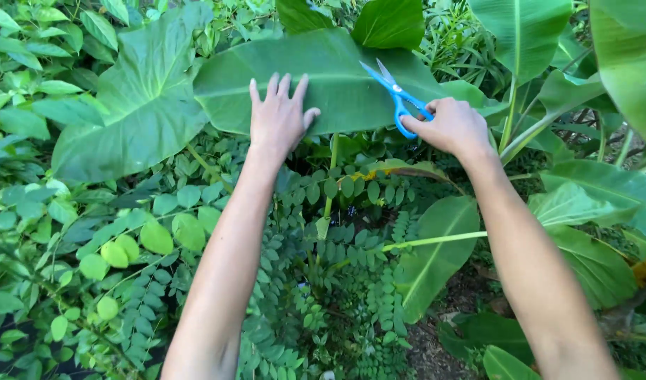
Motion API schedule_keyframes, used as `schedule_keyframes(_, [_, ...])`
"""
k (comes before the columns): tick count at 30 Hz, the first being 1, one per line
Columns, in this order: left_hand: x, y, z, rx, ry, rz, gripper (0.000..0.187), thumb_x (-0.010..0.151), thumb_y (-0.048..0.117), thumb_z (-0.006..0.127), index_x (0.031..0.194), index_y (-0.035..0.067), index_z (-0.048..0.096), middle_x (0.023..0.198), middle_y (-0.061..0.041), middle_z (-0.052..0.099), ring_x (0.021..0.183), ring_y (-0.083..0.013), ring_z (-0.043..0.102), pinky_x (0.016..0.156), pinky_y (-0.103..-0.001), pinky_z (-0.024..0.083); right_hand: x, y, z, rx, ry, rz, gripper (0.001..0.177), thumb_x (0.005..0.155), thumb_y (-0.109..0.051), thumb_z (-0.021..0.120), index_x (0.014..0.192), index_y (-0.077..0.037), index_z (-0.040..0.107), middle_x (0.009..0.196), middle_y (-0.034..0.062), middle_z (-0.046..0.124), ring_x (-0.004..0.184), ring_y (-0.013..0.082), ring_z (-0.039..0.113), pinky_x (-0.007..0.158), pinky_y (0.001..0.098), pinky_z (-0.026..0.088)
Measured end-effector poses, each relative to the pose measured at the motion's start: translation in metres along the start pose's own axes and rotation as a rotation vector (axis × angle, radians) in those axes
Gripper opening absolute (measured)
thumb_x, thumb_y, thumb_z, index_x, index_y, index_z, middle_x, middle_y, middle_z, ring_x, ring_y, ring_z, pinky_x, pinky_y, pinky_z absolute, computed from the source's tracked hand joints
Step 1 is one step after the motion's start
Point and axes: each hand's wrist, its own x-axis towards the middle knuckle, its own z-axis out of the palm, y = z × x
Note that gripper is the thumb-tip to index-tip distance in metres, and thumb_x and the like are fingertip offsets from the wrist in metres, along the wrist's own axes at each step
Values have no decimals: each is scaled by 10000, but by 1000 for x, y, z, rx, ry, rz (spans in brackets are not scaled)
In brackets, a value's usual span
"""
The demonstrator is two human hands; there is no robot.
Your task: Pruning leaves and stalks in a garden using scissors.
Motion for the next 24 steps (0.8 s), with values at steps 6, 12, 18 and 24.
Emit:
schedule_keyframes(6, [-10, 39, 18, -8, -463, -281, 666, 1045, 693, 505, 1250, 84, 679, 1332, -155, 627, 1204, -313, 609, 1054, -576, 445, 47, 24, 43, -268, -53, -121, 725, 767, -781, 662, 929, -82, 762, 965, 185, 763, 931, 379, 727, 808, 504, 579])
schedule_keyframes(12, [-52, 62, 80, -70, -288, -216, 762, 851, 674, 604, 1367, 116, 551, 1304, -116, 632, 1207, -285, 608, 940, -563, 496, 46, 24, 92, -259, -330, -154, 692, 781, -772, 608, 1077, -169, 777, 1102, 188, 748, 1049, 380, 706, 918, 515, 552])
schedule_keyframes(18, [-108, 75, 113, -193, -570, -196, 731, 904, 696, 594, 1410, 169, 548, 1261, -147, 640, 1171, -316, 623, 967, -597, 478, 41, 27, 100, -372, -427, -161, 709, 799, -773, 604, 1127, -165, 760, 1190, 191, 721, 1115, 377, 692, 964, 516, 538])
schedule_keyframes(24, [-114, 82, 120, -237, -894, -117, 544, 762, 601, 791, 1119, 190, 770, 1108, -74, 746, 1046, -286, 723, 911, -484, 565, 48, 65, 113, -377, -240, -98, 787, 877, -739, 577, 1177, -23, 706, 1234, 237, 692, 1143, 402, 674, 970, 523, 532])
